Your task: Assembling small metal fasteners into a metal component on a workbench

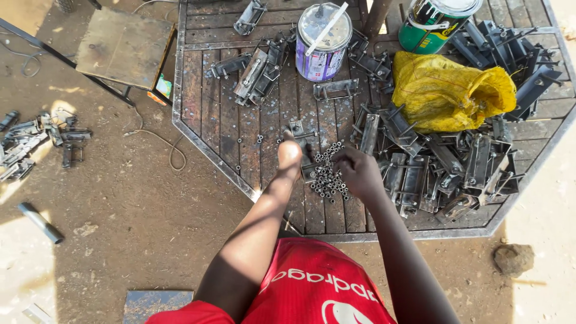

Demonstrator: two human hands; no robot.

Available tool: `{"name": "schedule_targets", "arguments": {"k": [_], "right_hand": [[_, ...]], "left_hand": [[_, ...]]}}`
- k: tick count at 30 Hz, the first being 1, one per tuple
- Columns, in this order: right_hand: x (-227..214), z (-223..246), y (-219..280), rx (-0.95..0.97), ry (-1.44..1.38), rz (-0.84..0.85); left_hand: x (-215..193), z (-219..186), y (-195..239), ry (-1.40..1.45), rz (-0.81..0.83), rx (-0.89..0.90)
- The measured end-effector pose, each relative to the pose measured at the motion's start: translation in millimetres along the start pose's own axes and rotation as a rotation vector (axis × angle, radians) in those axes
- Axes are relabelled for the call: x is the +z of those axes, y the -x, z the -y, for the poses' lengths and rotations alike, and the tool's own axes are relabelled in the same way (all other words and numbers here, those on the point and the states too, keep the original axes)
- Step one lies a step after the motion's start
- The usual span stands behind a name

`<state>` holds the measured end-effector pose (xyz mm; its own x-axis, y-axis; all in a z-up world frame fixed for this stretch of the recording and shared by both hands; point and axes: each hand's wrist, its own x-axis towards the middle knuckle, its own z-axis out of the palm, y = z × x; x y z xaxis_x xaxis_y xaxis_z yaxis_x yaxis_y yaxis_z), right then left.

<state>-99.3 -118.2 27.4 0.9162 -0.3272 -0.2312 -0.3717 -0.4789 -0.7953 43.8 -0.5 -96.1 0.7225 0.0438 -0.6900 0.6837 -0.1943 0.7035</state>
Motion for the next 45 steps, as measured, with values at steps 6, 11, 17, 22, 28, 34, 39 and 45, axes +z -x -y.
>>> {"name": "schedule_targets", "arguments": {"k": [6,11,17,22,28,34,39,45], "right_hand": [[41.0,-31.3,-19.8,0.246,-0.255,0.059],[33.4,-41.6,-14.3,0.176,-0.806,0.119],[33.7,-45.9,-18.1,0.21,-0.742,0.066],[22.9,-40.0,-10.4,0.104,-0.855,0.092],[32.2,-66.5,-30.8,0.097,-0.709,0.123],[29.1,-41.4,-24.4,0.245,-0.834,0.124],[36.7,-58.9,-37.0,0.093,-0.841,0.143],[46.3,-48.9,-41.5,0.203,-0.616,0.164]], "left_hand": [[-18.1,-32.4,67.8,-0.16,0.074,0.066],[-37.5,-65.9,119.7,-0.236,0.094,0.203],[-19.9,-45.1,74.7,-0.266,0.046,0.229],[-7.8,-19.7,31.2,-0.321,0.045,0.254],[5.8,5.0,-21.0,-0.28,0.081,0.221],[4.0,-17.9,-58.9,-0.682,0.341,-0.145],[-8.2,-19.4,-42.0,-0.574,0.29,-0.087],[-20.3,-17.9,-18.9,-0.489,0.245,-0.013]]}}
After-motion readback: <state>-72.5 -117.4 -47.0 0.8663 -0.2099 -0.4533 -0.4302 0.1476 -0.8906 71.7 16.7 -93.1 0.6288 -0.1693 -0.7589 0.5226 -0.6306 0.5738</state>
